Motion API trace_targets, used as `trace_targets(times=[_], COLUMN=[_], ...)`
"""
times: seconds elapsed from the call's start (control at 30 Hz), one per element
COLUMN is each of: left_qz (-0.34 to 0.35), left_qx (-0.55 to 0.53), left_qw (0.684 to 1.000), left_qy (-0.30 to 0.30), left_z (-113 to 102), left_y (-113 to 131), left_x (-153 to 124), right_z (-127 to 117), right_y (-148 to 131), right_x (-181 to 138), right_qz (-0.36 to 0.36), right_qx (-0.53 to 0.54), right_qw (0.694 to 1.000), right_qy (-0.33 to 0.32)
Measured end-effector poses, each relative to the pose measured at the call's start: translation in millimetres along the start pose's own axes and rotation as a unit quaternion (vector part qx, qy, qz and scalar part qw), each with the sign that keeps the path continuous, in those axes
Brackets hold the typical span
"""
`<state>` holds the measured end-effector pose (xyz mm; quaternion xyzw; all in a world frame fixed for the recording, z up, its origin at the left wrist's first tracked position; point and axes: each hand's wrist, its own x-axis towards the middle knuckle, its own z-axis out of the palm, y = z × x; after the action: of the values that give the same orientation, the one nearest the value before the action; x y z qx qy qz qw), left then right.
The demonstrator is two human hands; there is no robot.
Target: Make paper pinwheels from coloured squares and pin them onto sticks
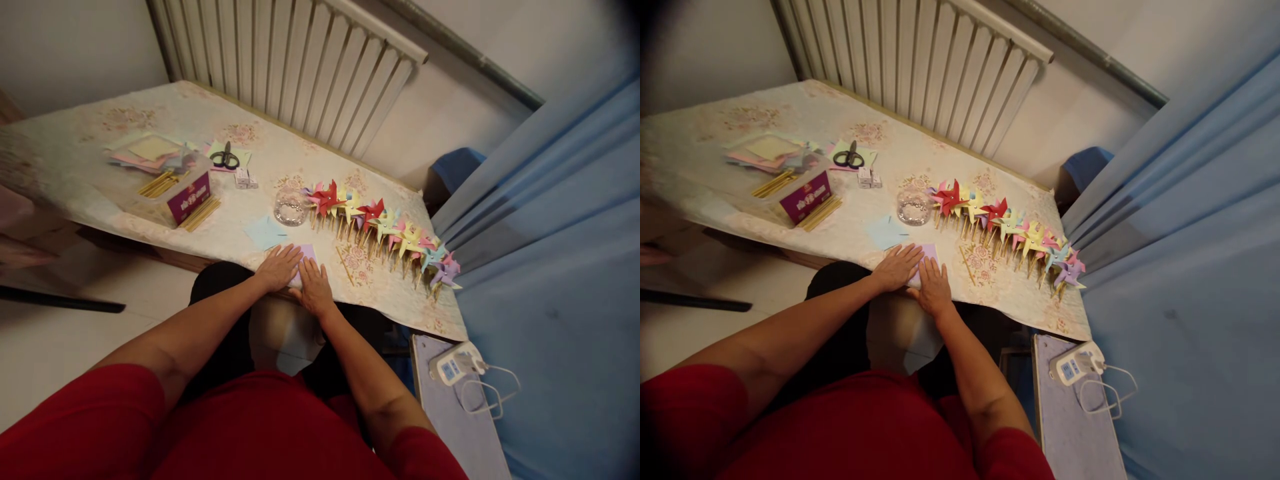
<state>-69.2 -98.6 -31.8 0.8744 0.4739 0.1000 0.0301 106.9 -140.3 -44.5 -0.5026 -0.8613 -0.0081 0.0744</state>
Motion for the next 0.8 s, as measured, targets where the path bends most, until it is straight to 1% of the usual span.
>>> trace_targets(times=[0.1,0.23,0.33,0.43,0.57,0.8], left_qz=[0.007,0.0,-0.001,0.006,0.017,0.01], left_qx=[-0.004,-0.011,-0.005,-0.001,0.006,0.009], left_qw=[1.0,1.0,1.0,1.0,1.0,1.0], left_qy=[0.003,0.0,0.011,0.022,0.017,0.022], left_z=[1.0,2.0,1.5,1.1,3.1,6.5], left_y=[-1.2,-2.0,-1.0,0.9,3.9,10.3], left_x=[0.3,1.6,-1.4,-10.3,-25.8,-42.3], right_z=[0.9,0.7,1.1,2.6,5.3,2.9], right_y=[0.5,1.0,1.2,1.7,2.9,2.6], right_x=[3.3,7.0,7.5,6.7,5.8,5.3], right_qz=[0.005,0.007,0.006,0.007,0.002,0.002], right_qx=[0.0,-0.004,-0.007,-0.004,-0.005,-0.005], right_qw=[1.0,1.0,1.0,1.0,1.0,1.0], right_qy=[0.001,0.005,0.009,0.011,0.021,0.015])
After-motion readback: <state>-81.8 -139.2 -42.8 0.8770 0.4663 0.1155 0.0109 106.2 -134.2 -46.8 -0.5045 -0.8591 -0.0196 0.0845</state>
